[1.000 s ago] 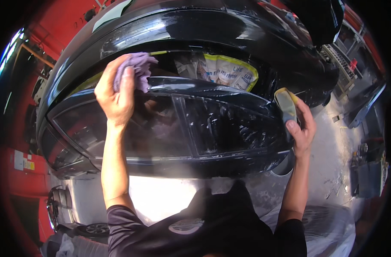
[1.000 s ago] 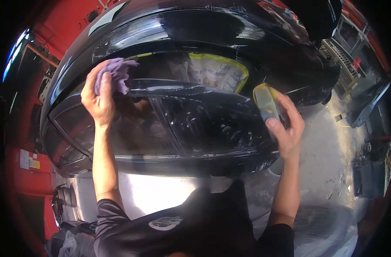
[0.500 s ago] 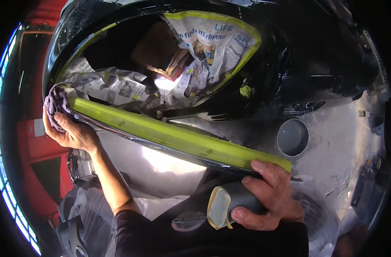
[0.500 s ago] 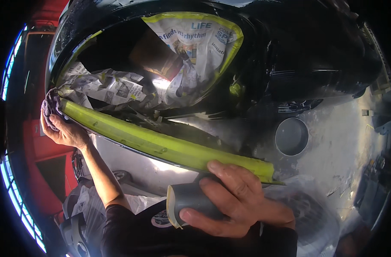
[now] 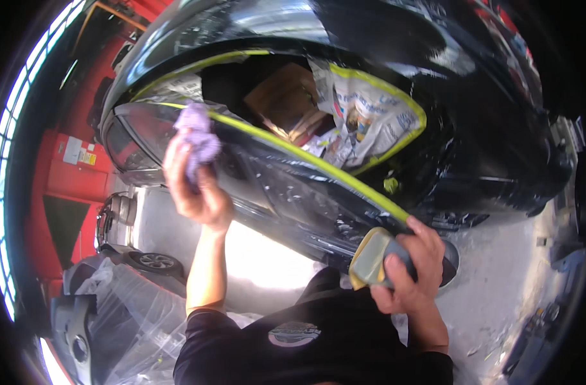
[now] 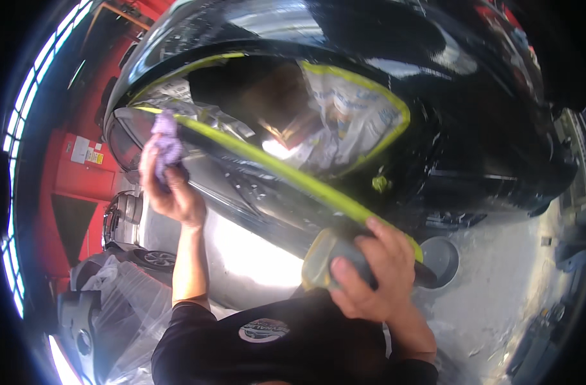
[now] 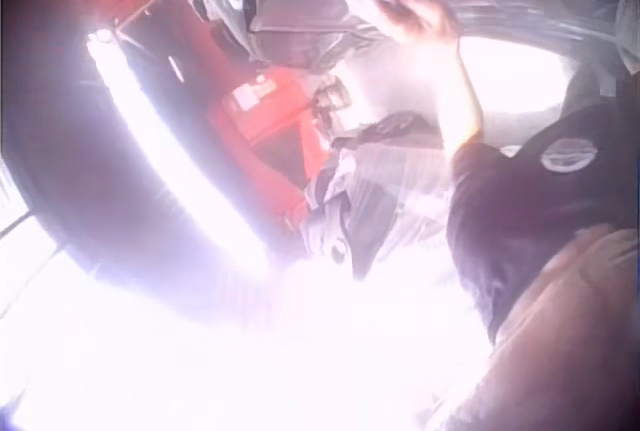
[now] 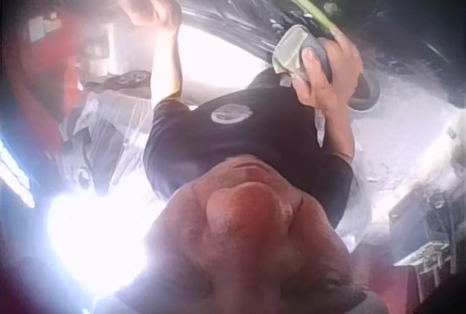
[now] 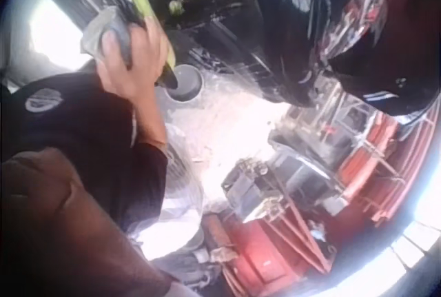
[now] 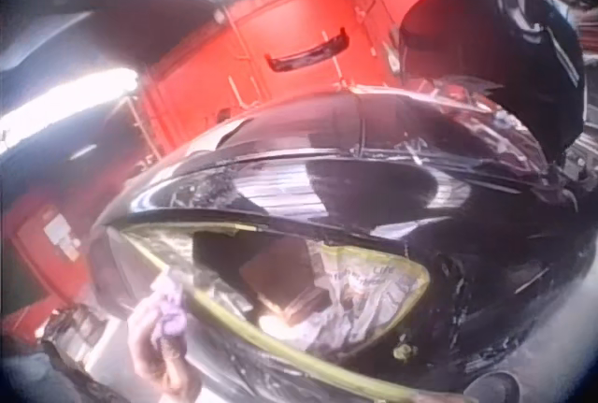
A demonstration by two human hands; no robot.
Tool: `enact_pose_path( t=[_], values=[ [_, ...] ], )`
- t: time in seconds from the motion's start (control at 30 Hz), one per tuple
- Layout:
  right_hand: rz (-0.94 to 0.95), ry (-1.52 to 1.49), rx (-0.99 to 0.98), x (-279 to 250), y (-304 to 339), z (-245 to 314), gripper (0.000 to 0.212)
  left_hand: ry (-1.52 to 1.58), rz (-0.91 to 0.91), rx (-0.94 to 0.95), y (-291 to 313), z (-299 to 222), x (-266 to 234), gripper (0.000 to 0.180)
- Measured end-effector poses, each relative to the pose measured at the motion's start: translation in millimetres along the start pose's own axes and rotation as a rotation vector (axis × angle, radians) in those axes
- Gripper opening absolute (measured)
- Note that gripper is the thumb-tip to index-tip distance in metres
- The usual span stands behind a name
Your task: The person scrubs the rear trunk and roof of a black car using a yellow sponge and a purple cloth. They repeatedly dip the sponge into a bucket of water and wipe the soapy surface, moving from the trunk lid to the rear window and roof area.
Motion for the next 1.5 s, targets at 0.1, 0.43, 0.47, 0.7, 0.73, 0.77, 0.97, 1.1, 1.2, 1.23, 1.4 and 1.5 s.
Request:
enact_pose_path(
  t=[0.1, 0.43, 0.47, 0.7, 0.73, 0.77, 0.97, 1.1, 1.2, 1.23, 1.4, 1.5],
  values=[
    [-0.05, 0.023, -0.096, 16.0, -15.7, -35.4, 0.058, 0.108, 0.089, -0.073, 29.3, -5.5, 19.2, 0.032],
    [0.013, 0.093, 0.031, 45.0, -61.9, -110.0, 0.053, 0.305, 0.283, -0.46, 109.9, 0.3, 61.8, 0.03],
    [0.022, 0.164, 0.0, 48.7, -61.8, -111.5, 0.053, 0.378, 0.288, -0.566, 122.7, 10.7, 64.8, 0.029],
    [0.061, 0.279, 0.031, 69.1, -60.0, -121.6, 0.051, 0.45, 0.172, -0.884, 132.3, 52.9, 43.2, 0.029],
    [0.053, 0.355, -0.007, 71.9, -56.9, -119.9, 0.051, 0.455, 0.128, -0.875, 123.0, 57.4, 39.7, 0.029],
    [0.044, 0.432, -0.043, 75.4, -54.5, -119.3, 0.051, 0.634, 0.096, -0.983, 117.1, 63.3, 40.4, 0.029],
    [0.001, 0.583, -0.06, 106.5, -53.5, -127.3, 0.051, 0.892, -0.061, -0.82, 31.5, 131.5, 41.5, 0.018],
    [-0.003, 0.619, -0.005, 107.9, -56.0, -133.9, 0.051, 0.781, -0.129, -0.636, -33.2, 152.7, 42.5, 0.022],
    [-0.045, 0.667, 0.023, 104.3, -46.9, -138.6, 0.051, 0.771, -0.109, -0.559, -74.6, 163.0, 41.6, 0.022],
    [-0.05, 0.632, 0.056, 103.9, -51.6, -133.6, 0.051, 0.594, -0.203, -0.403, -89.0, 168.5, 31.3, 0.021],
    [-0.112, 0.491, 0.126, 110.7, -59.9, -129.8, 0.05, 0.391, -0.328, -0.283, -139.5, 199.3, 26.2, 0.022],
    [-0.095, 0.393, 0.188, 103.2, -69.6, -125.6, 0.05, -0.042, -0.201, 0.017, -131.4, 171.7, 73.5, 0.031]
  ],
)
Point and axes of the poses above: each hand's wrist, its own y-axis away from the middle knuckle, its own x-axis out of the palm, z = x × y, the point moved 6 cm from there along -y, towards the middle knuckle, and after that the axes turned 9 degrees about -x, right-handed, at the moved point
